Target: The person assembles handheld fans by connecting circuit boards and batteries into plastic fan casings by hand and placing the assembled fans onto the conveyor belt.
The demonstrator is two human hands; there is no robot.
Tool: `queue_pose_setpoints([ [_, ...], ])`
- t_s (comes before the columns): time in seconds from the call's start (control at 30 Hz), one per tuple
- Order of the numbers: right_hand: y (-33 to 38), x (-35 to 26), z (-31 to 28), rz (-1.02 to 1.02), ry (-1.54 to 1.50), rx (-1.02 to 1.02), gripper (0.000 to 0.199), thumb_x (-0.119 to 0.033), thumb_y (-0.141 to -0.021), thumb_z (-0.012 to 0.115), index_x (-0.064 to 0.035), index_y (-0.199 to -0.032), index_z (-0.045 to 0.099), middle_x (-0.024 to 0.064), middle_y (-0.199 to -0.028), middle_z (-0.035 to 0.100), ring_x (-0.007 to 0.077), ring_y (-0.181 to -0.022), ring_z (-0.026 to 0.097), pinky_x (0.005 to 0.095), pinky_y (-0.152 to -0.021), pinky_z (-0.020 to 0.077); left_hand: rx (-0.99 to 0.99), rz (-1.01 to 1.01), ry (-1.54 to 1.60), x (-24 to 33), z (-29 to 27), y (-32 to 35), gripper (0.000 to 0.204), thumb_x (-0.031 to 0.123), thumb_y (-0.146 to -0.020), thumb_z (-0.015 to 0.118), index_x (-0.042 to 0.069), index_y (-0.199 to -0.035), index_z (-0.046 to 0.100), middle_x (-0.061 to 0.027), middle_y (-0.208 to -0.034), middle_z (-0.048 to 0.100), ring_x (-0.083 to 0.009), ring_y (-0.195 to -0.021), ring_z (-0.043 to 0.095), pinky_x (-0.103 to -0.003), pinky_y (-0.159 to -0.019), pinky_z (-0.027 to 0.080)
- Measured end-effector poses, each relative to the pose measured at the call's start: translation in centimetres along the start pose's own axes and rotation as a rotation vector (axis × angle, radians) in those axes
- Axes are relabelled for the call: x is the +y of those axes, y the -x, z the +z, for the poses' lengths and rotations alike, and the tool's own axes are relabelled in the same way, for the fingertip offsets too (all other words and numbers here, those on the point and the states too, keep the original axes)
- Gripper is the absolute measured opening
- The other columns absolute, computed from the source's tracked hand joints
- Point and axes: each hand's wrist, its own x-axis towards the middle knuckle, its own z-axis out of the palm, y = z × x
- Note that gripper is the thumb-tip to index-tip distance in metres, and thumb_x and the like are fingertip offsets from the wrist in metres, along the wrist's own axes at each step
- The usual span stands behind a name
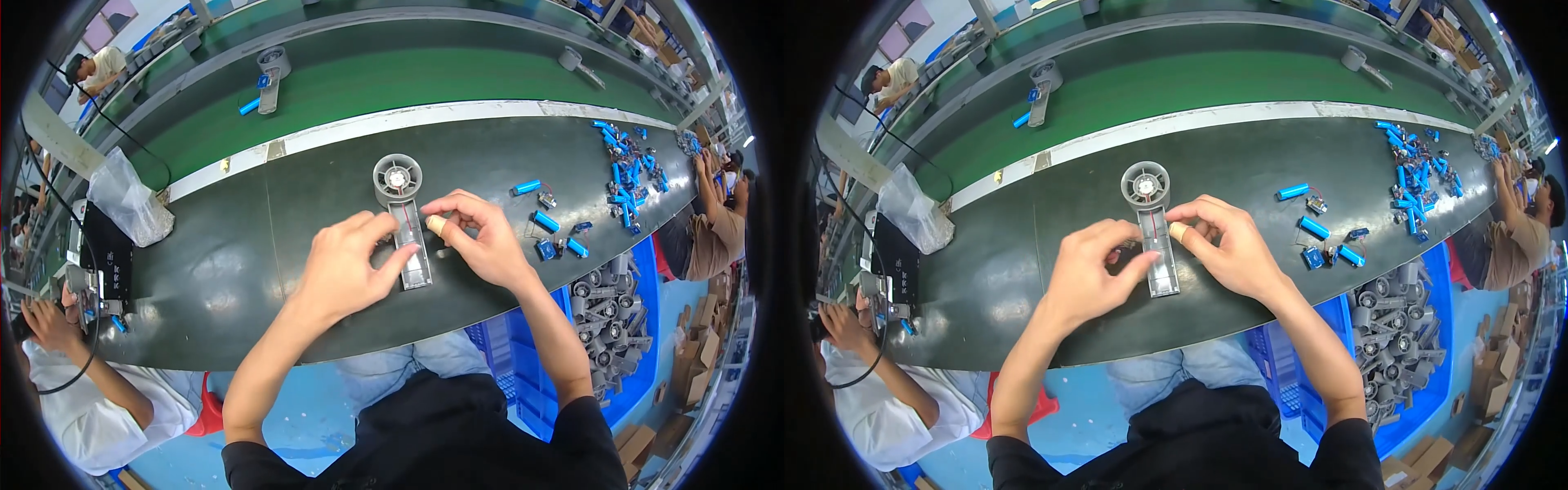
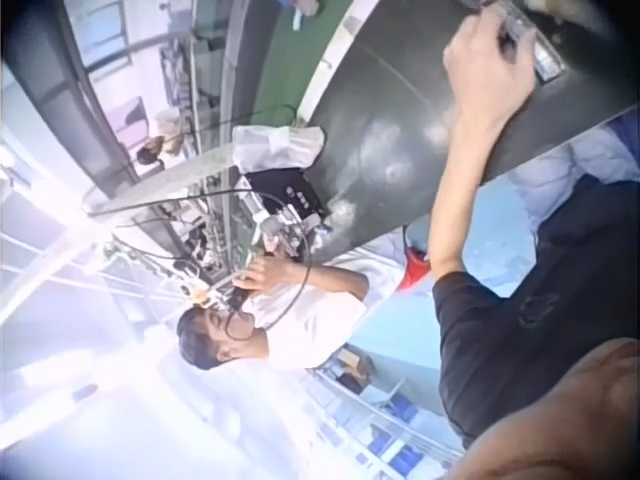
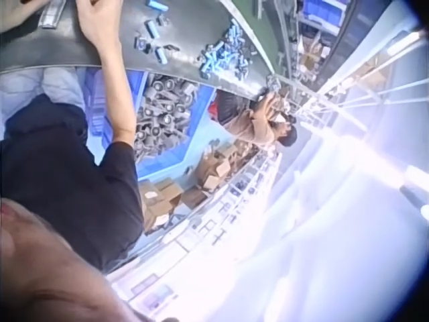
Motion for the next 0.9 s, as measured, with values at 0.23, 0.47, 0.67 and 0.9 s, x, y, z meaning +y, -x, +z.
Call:
queue_pose_setpoints([
  [0.23,-1.2,0.2,1.3,-0.161,0.138,-0.036,0.016,-0.005,-0.091,0.067,-0.0036,-0.105,0.073,0.002,-0.088,0.059,0.0071,-0.065,0.049,0.0242,-0.059,0.0403,0.06,-0.071,-0.015,-0.8,1.4,-0.1,0.008,0.014,-0.085,0.068,0.006,-0.089,0.068,-0.0101,-0.07,0.059,-0.029,-0.06,0.061,-0.041,-0.054,0.049],
  [0.47,-2.3,0.3,2.0,-0.159,0.13,-0.062,0.011,-0.006,-0.09,0.069,-0.0026,-0.1,0.072,0.0008,-0.084,0.058,0.0067,-0.064,0.048,0.0246,-0.057,0.0392,0.073,-0.101,0.063,-1.8,1.0,-0.1,0.007,0.01,-0.085,0.068,0.006,-0.091,0.069,-0.009,-0.071,0.059,-0.0269,-0.058,0.059,-0.038,-0.055,0.048],
  [0.67,-2.4,1.6,2.7,-0.027,-0.033,-0.039,0.011,-0.006,-0.09,0.069,-0.0008,-0.099,0.072,-0.001,-0.088,0.06,0.004,-0.069,0.049,0.0227,-0.06,0.0392,0.119,-0.111,0.205,-1.9,1.0,0.1,0.022,0.001,-0.089,0.064,0.0,-0.111,0.062,-0.015,-0.085,0.064,-0.0291,-0.069,0.065,-0.038,-0.062,0.051],
  [0.9,-2.4,1.9,2.9,-0.014,-0.176,-0.007,0.011,-0.005,-0.09,0.068,0.002,-0.098,0.071,0.0007,-0.091,0.062,0.0031,-0.073,0.05,0.0203,-0.063,0.0383,0.154,-0.089,0.21,-2.6,1.8,0.7,0.025,-0.002,-0.09,0.065,-0.004,-0.115,0.063,-0.0147,-0.098,0.071,-0.0212,-0.081,0.07,-0.03,-0.077,0.055],
])
